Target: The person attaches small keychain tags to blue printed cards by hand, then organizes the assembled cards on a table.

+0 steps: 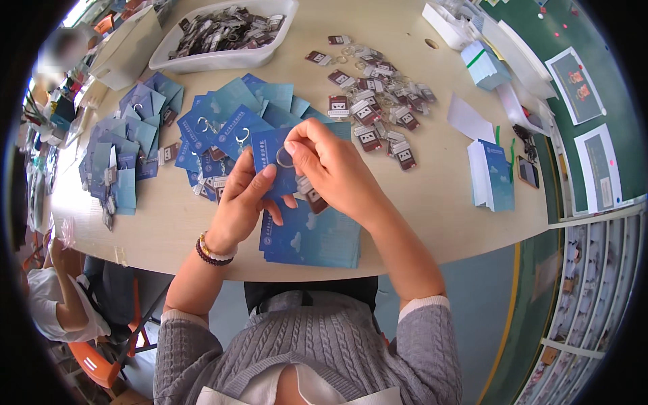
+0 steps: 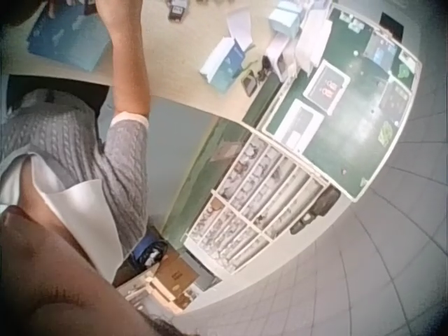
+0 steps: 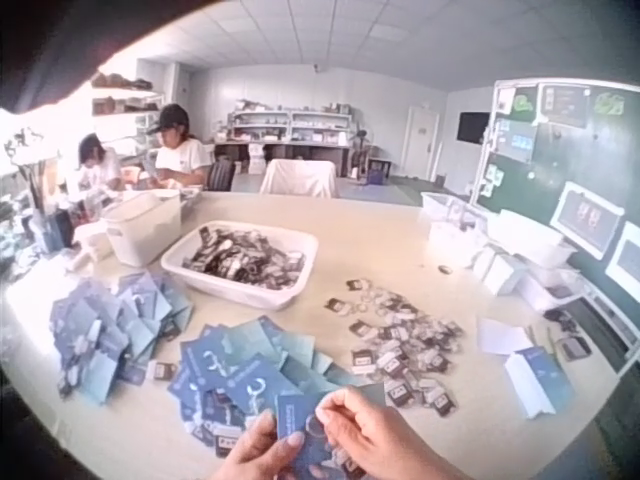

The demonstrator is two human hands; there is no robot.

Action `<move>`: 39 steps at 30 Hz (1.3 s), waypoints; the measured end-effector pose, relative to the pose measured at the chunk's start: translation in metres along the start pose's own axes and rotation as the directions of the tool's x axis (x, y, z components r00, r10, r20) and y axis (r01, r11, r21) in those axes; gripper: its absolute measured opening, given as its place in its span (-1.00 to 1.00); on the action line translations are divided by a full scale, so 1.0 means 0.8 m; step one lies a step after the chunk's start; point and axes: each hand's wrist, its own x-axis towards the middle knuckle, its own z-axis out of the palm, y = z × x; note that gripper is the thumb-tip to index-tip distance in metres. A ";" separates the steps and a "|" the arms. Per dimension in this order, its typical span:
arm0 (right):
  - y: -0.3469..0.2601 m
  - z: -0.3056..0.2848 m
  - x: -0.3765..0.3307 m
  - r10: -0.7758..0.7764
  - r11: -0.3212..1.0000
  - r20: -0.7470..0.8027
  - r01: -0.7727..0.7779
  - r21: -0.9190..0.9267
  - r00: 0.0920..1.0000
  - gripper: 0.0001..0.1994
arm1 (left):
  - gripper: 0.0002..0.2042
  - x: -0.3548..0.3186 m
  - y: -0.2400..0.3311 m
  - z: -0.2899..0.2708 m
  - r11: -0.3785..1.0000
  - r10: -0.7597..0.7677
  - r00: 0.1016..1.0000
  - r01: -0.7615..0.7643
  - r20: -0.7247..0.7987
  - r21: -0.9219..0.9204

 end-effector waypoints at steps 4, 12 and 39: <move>-0.004 0.003 -0.004 0.014 1.000 -0.026 -0.014 -0.011 1.000 -0.87 | -0.77 -0.005 0.008 -0.004 0.990 -0.095 0.995 0.094 -0.006 -0.101; -0.009 0.027 -0.017 -0.259 0.945 -0.143 0.220 -0.244 0.955 -0.93 | -0.73 -0.008 0.011 -0.009 0.938 -0.138 0.990 0.140 0.030 -0.318; -0.011 0.040 -0.020 -0.429 0.635 -0.134 0.193 -0.748 0.893 -0.93 | -0.78 0.000 -0.001 -0.017 0.953 -0.129 0.991 0.131 0.025 -0.272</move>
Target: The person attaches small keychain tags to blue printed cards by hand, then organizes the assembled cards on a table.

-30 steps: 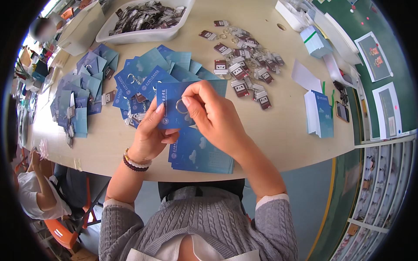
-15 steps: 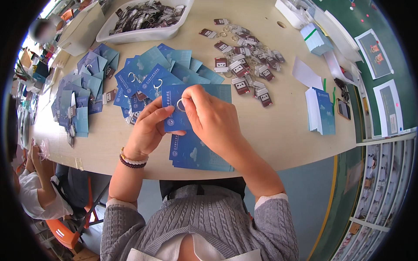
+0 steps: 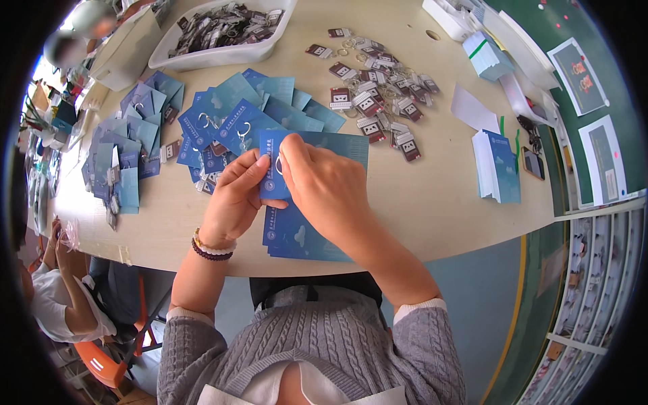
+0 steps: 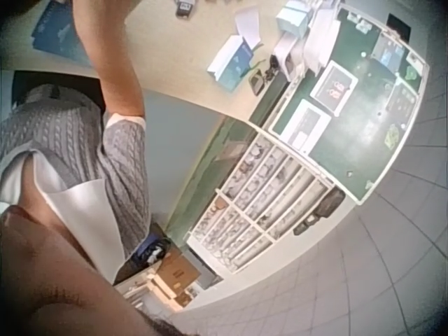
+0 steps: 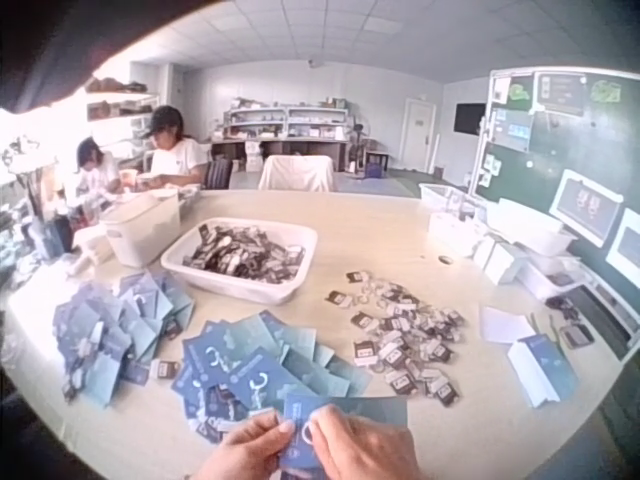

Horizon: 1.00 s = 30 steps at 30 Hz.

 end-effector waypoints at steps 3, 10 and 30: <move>0.007 0.005 -0.004 -0.010 0.998 0.010 0.011 -0.064 1.000 -0.91 | -0.79 0.002 -0.002 -0.006 0.998 -0.021 0.999 0.023 -0.031 0.065; 0.016 0.020 -0.007 0.008 0.945 -0.012 -0.012 -0.327 1.000 -0.80 | -0.79 0.006 -0.005 -0.001 0.996 -0.076 0.988 0.083 -0.136 0.042; 0.211 -0.027 -0.008 0.476 0.846 0.070 -0.435 -0.308 0.877 -0.80 | -0.77 0.054 0.112 -0.079 -0.468 0.851 0.341 0.150 0.399 0.871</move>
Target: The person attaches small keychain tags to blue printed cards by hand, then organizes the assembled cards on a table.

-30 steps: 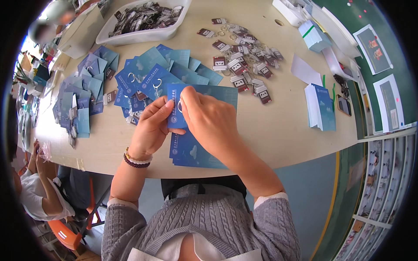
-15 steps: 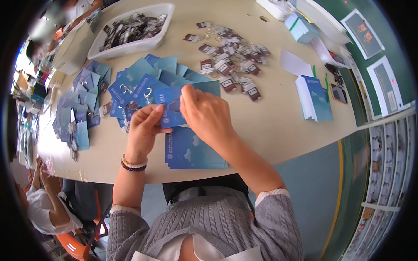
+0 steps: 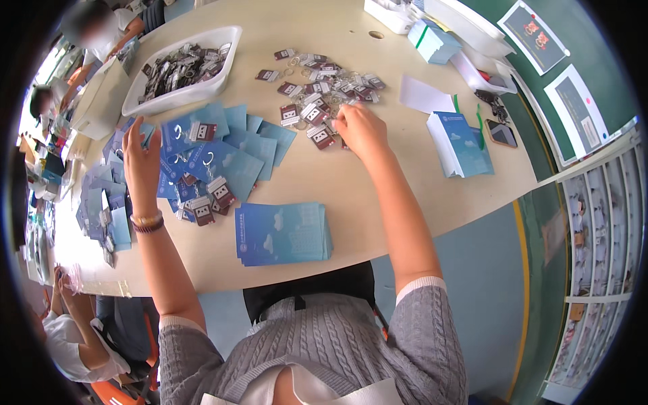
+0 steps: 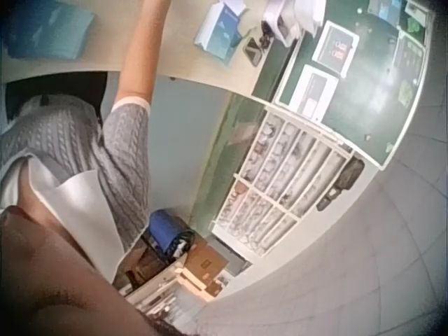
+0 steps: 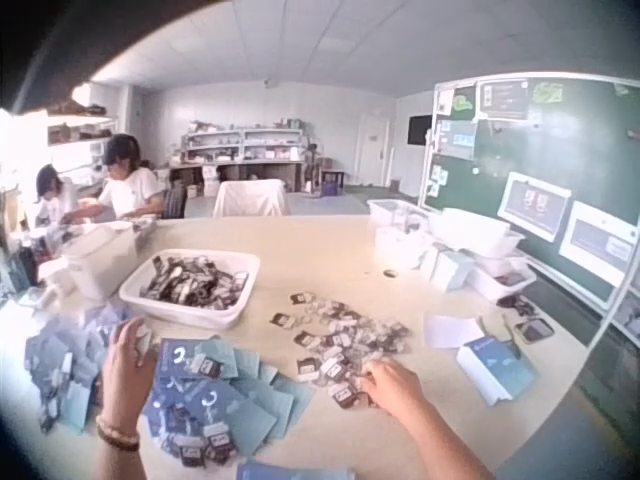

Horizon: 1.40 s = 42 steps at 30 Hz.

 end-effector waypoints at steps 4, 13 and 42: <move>0.020 0.018 0.010 -0.010 0.999 0.098 0.006 0.047 0.995 -0.76 | -0.65 -0.041 0.073 -0.043 0.807 -0.078 0.684 0.471 0.726 -0.357; 0.025 0.010 0.028 0.032 0.995 0.177 -0.048 0.086 0.984 -0.81 | -0.50 -0.093 0.092 -0.054 0.817 0.110 0.459 0.463 0.882 -0.343; -0.132 -0.023 -0.120 -0.458 0.023 0.594 -0.659 0.752 0.661 -0.85 | -0.70 -0.110 0.139 -0.077 -0.002 -0.037 0.392 0.920 0.919 -0.393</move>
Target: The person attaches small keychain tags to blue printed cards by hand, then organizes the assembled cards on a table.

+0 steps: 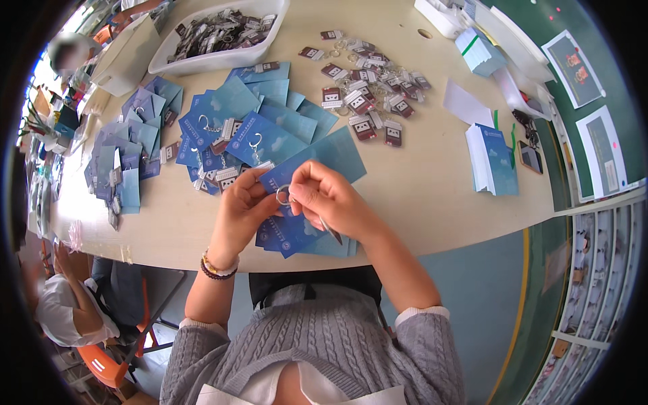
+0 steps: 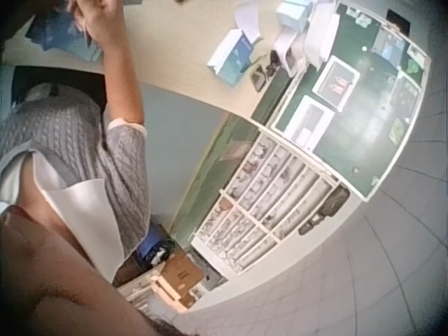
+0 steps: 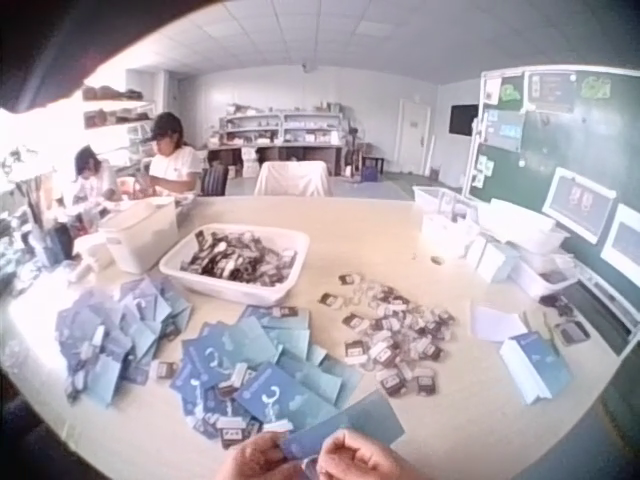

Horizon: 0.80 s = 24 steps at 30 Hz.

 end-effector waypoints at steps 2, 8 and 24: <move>-0.002 0.008 -0.010 -0.235 0.901 -0.087 0.183 -0.393 0.968 -0.87 | -0.75 0.002 -0.003 -0.013 0.995 -0.038 0.996 0.045 0.074 -0.085; 0.005 0.026 -0.022 -0.347 0.771 -0.161 0.184 -0.610 0.924 -0.92 | -0.77 -0.015 -0.001 -0.006 0.916 -0.114 0.967 0.191 0.229 -0.353; 0.024 0.030 -0.015 -0.653 0.075 0.040 0.118 -0.990 0.756 -0.91 | -0.77 -0.013 -0.006 -0.019 0.996 -0.082 0.982 0.073 0.167 0.058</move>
